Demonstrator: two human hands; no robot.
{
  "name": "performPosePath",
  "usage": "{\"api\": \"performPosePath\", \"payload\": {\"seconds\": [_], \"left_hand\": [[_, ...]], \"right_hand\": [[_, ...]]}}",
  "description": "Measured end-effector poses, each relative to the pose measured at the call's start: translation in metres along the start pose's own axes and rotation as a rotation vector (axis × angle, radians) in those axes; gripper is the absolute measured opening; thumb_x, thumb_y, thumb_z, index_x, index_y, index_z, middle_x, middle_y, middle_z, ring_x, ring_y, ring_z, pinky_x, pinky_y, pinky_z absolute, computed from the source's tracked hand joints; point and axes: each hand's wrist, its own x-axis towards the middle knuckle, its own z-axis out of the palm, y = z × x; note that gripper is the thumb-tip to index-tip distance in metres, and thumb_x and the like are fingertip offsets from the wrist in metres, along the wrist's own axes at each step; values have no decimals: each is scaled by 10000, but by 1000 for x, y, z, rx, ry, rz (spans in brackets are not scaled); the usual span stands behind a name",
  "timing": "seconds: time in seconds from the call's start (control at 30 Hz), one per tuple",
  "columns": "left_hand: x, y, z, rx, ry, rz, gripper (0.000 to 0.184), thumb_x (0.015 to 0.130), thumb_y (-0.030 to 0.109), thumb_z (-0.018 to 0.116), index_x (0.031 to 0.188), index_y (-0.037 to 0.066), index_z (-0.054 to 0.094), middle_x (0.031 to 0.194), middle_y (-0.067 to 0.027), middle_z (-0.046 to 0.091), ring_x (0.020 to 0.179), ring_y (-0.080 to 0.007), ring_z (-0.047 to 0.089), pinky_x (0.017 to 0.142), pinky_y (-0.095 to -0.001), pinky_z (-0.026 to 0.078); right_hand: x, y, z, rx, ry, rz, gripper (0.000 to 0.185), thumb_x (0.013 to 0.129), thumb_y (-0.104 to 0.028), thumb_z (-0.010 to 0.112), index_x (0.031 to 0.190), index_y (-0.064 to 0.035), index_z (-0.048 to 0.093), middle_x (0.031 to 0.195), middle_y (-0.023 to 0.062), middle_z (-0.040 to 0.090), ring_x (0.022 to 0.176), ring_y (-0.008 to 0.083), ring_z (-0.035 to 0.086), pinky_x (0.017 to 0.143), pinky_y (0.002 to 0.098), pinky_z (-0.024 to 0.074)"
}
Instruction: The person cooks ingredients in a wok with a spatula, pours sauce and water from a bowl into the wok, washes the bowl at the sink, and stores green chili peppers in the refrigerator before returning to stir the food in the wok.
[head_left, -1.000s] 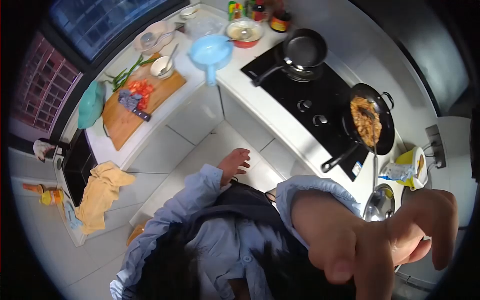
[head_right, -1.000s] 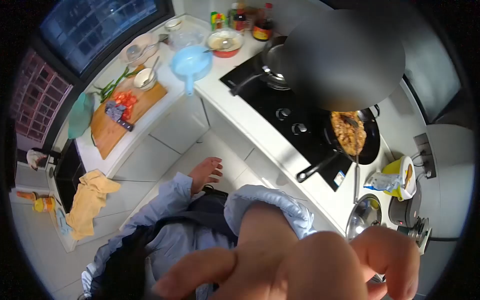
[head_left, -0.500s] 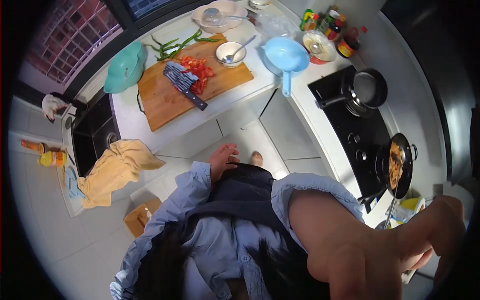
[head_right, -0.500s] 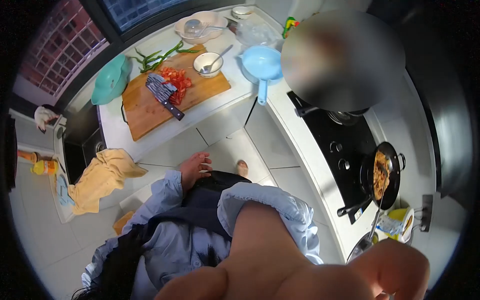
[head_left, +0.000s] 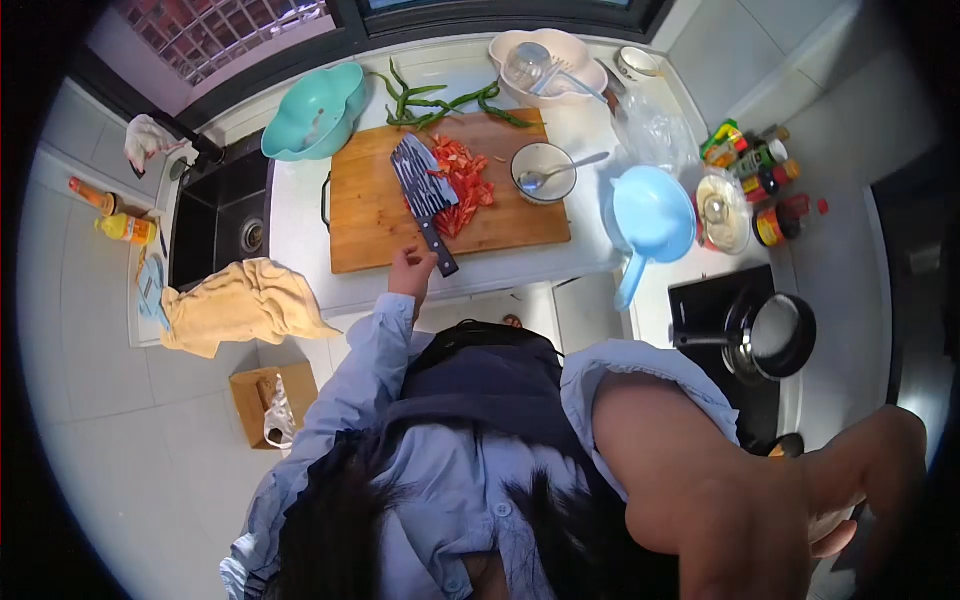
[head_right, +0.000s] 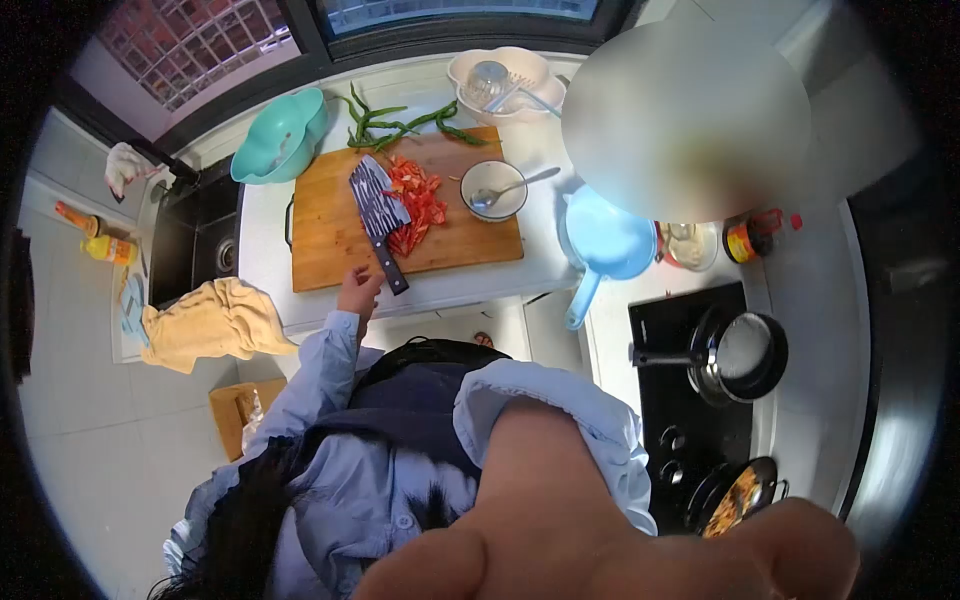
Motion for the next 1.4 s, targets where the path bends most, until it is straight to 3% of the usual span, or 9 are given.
{"api": "performPosePath", "payload": {"seconds": [0.17, 0.3, 0.37, 0.47, 0.57, 0.6, 0.7, 0.93, 1.4], "left_hand": [[31, 10, 32, 484, 141, 235, 608, 640, 261, 692, 1113, -16, 430, 966, -194, 522, 880, -277, 543, 743, -347, 450], [43, 0, 43, 349, 347, 280, 598, 615, 223, 682, 1103, -15, 433, 939, -210, 544, 862, -299, 562, 727, -372, 457], [41, 3, 28, 281, 243, 136, 576, 624, 210, 668, 1105, -5, 433, 921, -211, 553, 843, -306, 568, 718, -377, 462], [33, 24, -1, 136, 10, -118, 535, 644, 184, 640, 1108, 17, 433, 885, -212, 570, 804, -320, 581, 701, -389, 471], [6, 49, -33, 129, 72, 22, 466, 685, 159, 604, 1111, 68, 441, 881, -202, 586, 747, -339, 586, 660, -395, 482], [11, 52, -45, 139, 70, 20, 466, 685, 159, 604, 1111, 68, 441, 881, -202, 586, 747, -339, 586, 660, -395, 482], [44, 69, -82, 606, 189, 680, 429, 734, 138, 581, 1137, 113, 434, 847, -164, 583, 713, -316, 590, 613, -404, 475], [122, 112, -84, 1118, 21, 711, 412, 788, 175, 527, 1188, 199, 434, 839, -120, 564, 719, -314, 583, 617, -422, 475], [109, 92, -117, 1245, -146, 838, 408, 774, 113, 457, 1172, 200, 454, 809, -105, 558, 707, -286, 588, 596, -399, 465]], "right_hand": [[42, -2, -46, 27, -3, 41, 324, 875, -305, 410, 1125, -113, 336, 1123, 117, 380, 771, 268, 550, 773, 454, 369], [75, 67, -51, 83, -22, 68, 316, 873, -295, 416, 1116, -109, 339, 1105, 113, 390, 755, 262, 552, 759, 447, 375], [62, 95, -84, -43, 163, 51, 413, 875, -378, 430, 1184, -124, 330, 1078, 144, 427, 749, 345, 572, 678, 444, 480], [23, 127, -150, -460, 198, 399, 349, 893, -333, 389, 1127, -75, 372, 1049, 117, 445, 789, 288, 570, 686, 351, 438], [-23, 144, -193, -638, 444, 811, 272, 919, -270, 336, 1076, -62, 413, 997, 82, 484, 772, 223, 576, 666, 273, 401], [-36, 147, -198, -633, 454, 812, 272, 919, -270, 336, 1076, -62, 413, 997, 82, 484, 772, 223, 576, 666, 273, 401], [-61, 154, -196, -698, 517, 962, 255, 931, -252, 317, 1074, -65, 417, 1000, 66, 486, 766, 192, 579, 708, 265, 391], [-59, 165, -139, -896, 436, 797, 223, 917, -163, 335, 1075, -31, 421, 1016, 70, 487, 796, 166, 573, 746, 270, 396], [-81, 166, -113, -1219, 440, 682, 254, 910, -194, 351, 1087, -29, 426, 1051, 81, 497, 805, 154, 585, 726, 262, 383]]}}
